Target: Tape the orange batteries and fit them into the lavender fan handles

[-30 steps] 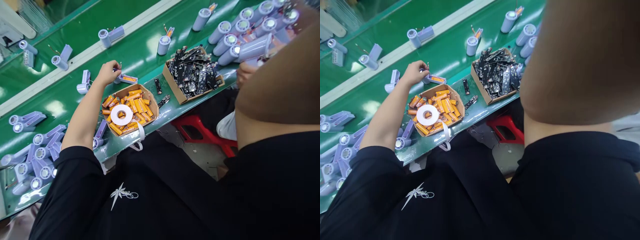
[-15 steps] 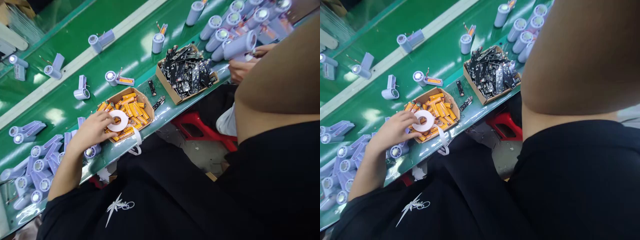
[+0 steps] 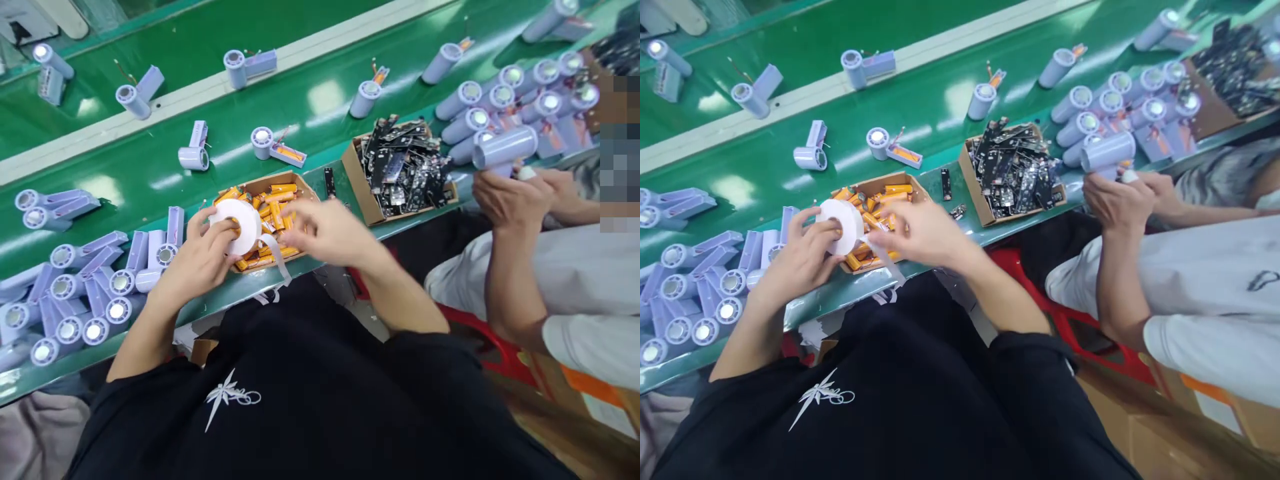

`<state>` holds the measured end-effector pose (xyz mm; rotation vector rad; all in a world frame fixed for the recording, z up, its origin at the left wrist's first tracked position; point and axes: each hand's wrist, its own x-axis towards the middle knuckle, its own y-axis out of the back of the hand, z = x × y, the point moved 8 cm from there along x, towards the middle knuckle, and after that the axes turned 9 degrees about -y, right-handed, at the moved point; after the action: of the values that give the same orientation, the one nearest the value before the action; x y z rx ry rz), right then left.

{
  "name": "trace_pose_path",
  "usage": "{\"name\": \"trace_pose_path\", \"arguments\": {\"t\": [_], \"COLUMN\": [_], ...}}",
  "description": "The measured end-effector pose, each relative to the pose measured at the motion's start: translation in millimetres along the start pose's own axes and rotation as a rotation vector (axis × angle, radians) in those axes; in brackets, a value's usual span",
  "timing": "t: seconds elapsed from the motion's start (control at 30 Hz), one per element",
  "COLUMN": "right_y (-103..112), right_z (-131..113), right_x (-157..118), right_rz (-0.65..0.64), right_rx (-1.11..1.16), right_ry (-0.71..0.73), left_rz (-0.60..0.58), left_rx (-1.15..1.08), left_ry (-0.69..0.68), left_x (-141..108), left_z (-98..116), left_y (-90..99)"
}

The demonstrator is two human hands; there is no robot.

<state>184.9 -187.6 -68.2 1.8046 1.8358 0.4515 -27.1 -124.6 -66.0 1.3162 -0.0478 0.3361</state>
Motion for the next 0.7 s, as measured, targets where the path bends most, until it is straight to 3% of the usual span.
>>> {"name": "trace_pose_path", "arguments": {"t": [0.17, 0.27, 0.33, 0.4, 0.5, 0.53, 0.6, 0.7], "right_y": [-68, -91, -95, -85, -54, -51, -57, -72], "right_z": [-19, -29, -26, -16, 6, 12, 20, 20], "right_x": [-18, -32, -33, -11, 36, 47, 63, 76], "right_rz": [-0.267, -0.563, -0.713, -0.601, -0.168, -0.090, -0.094, -0.168], "right_rx": [-0.050, -0.072, -0.161, -0.271, -0.485, -0.566, -0.690, -0.754], "right_ry": [0.181, 0.297, 0.285, 0.170, -0.091, -0.161, -0.249, -0.250], "left_rz": [0.117, 0.242, 0.322, 0.381, 0.409, 0.401, 0.378, 0.364], "left_rx": [0.051, 0.097, 0.110, 0.106, 0.070, 0.055, 0.038, 0.038], "left_ry": [0.040, 0.077, 0.109, 0.158, 0.225, 0.231, 0.214, 0.148], "left_x": [-23, -39, -51, -61, -68, -67, -63, -55], "left_z": [-2, -15, -22, -27, -28, -27, -23, -16], "left_y": [4.8, 10.7, 12.7, 11.6, 4.1, 0.9, -4.2, -5.1]}}
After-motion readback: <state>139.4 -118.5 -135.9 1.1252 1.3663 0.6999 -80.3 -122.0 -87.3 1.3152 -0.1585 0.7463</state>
